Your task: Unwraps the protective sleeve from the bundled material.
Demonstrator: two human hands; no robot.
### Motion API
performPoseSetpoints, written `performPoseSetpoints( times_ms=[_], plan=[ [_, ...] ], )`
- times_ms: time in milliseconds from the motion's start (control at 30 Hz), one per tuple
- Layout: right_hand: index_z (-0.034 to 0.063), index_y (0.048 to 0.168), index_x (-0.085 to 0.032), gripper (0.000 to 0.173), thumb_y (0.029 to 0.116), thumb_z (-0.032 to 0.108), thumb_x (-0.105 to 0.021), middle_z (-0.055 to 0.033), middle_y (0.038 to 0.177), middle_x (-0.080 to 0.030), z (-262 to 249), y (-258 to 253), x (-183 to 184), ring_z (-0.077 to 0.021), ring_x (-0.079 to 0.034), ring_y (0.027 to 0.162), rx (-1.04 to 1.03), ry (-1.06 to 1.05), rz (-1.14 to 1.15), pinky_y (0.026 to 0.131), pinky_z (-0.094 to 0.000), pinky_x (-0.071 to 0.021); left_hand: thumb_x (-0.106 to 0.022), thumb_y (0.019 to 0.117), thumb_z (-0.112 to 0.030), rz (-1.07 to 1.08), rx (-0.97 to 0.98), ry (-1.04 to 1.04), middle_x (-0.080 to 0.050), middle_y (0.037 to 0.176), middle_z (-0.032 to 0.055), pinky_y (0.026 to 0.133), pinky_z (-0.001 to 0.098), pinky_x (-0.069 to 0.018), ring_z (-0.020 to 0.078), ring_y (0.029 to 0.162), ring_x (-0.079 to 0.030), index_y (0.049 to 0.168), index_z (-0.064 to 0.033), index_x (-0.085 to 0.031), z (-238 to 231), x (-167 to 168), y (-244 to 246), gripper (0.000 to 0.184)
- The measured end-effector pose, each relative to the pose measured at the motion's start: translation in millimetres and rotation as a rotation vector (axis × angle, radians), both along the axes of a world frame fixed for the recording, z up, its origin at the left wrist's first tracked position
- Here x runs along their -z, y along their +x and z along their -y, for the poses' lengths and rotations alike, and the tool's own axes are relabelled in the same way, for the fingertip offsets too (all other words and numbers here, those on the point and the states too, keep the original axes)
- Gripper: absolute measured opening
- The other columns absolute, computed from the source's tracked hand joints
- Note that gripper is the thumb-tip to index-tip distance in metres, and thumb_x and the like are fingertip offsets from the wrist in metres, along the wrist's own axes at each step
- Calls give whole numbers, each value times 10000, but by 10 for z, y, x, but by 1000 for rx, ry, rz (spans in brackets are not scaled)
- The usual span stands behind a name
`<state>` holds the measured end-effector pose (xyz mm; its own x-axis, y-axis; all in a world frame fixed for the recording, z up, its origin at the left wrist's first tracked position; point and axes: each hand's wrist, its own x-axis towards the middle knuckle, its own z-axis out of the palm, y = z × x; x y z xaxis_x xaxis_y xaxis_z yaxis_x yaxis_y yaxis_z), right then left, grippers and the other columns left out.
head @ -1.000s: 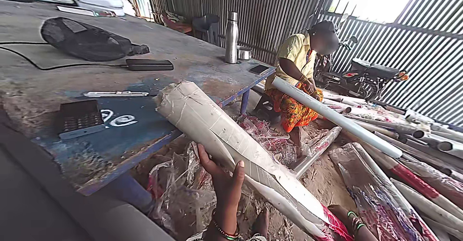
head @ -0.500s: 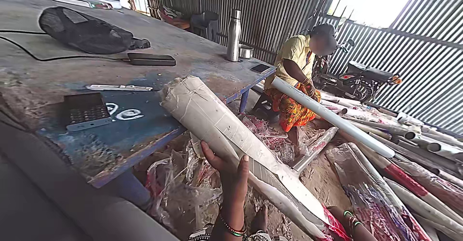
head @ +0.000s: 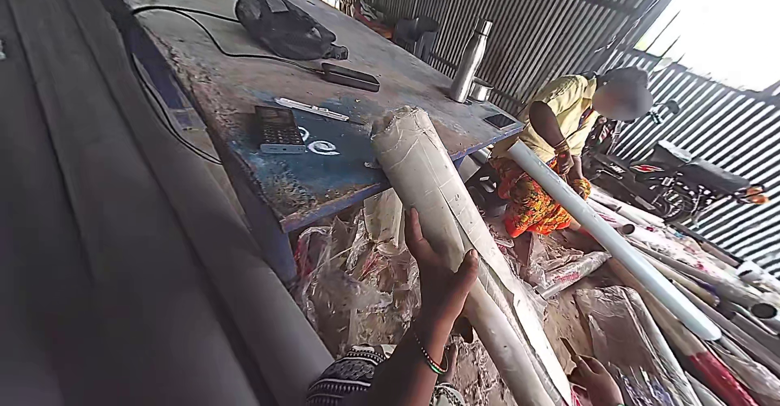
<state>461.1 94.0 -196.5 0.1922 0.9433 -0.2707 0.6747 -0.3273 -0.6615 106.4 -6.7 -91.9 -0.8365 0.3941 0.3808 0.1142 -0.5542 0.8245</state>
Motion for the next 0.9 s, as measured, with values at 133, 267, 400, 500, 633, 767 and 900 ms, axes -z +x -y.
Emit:
performPoseSetpoints(
  times_ms=[133, 267, 400, 500, 633, 767, 900],
  plan=[
    [-80, 1220, -574, 297, 1092, 171, -481, -74, 777, -694, -149, -435, -595, -101, -639, 622, -106, 291, -90, 577, -288, -534, -729, 692, -325, 16, 42, -12, -153, 1614, 347, 1163, 292, -326, 229, 1481, -306, 1589, 82, -62, 50, -18, -28, 1189],
    [-133, 1140, -588, 329, 1031, 159, -482, -102, 817, -709, -111, -1120, -1393, -76, -666, 679, -435, 742, -67, 624, -263, -550, -733, 686, -334, 39, 64, -28, -100, 1638, 331, 1182, 311, -296, 245, 1514, -245, 1601, 55, -91, 67, -35, -19, 1183],
    [-134, 1115, -636, 319, 1019, 142, -509, -254, 1020, -673, 168, -1893, -2183, -237, -652, 875, -597, 1002, 125, 789, -387, -533, -728, 698, -320, -5, 32, -17, -109, 1627, 362, 1213, 342, -241, 282, 1536, -199, 1572, 104, -141, 63, -27, -15, 1135],
    [-81, 1069, -677, 300, 1014, 175, -532, -225, 993, -687, 206, -2314, -2473, -192, -652, 863, -811, 1229, 218, 776, -304, -530, -732, 701, -381, -53, -5, -29, -163, 1605, 380, 1203, 372, -263, 317, 1518, -238, 1554, 123, -185, 52, 9, -45, 1131],
    [-45, 1078, -694, 233, 1004, 144, -580, -199, 990, -694, 241, -2820, -2727, -253, -678, 867, -974, 1256, 256, 792, -424, -551, -768, 655, -393, -52, -15, -53, -255, 1557, 383, 1092, 341, -411, 295, 1417, -394, 1544, 95, -263, 63, 27, -84, 1134],
    [-16, 1086, -695, 214, 1020, 149, -576, -194, 961, -697, 326, -3234, -2842, -312, -684, 837, -1010, 1271, 310, 742, -494, -544, -773, 650, -399, -72, -26, -40, -275, 1546, 387, 1109, 328, -395, 282, 1425, -390, 1531, 105, -275, 65, 24, -93, 1131],
    [17, 1096, -663, 212, 1039, 184, -546, -148, 759, -670, 400, -3514, -2816, -331, -657, 617, -1036, 1366, 444, 528, -509, -497, -752, 670, -449, -95, -67, -58, -277, 1540, 402, 1115, 318, -385, 287, 1429, -389, 1519, 112, -297, 47, 24, -78, 1114]
  ],
)
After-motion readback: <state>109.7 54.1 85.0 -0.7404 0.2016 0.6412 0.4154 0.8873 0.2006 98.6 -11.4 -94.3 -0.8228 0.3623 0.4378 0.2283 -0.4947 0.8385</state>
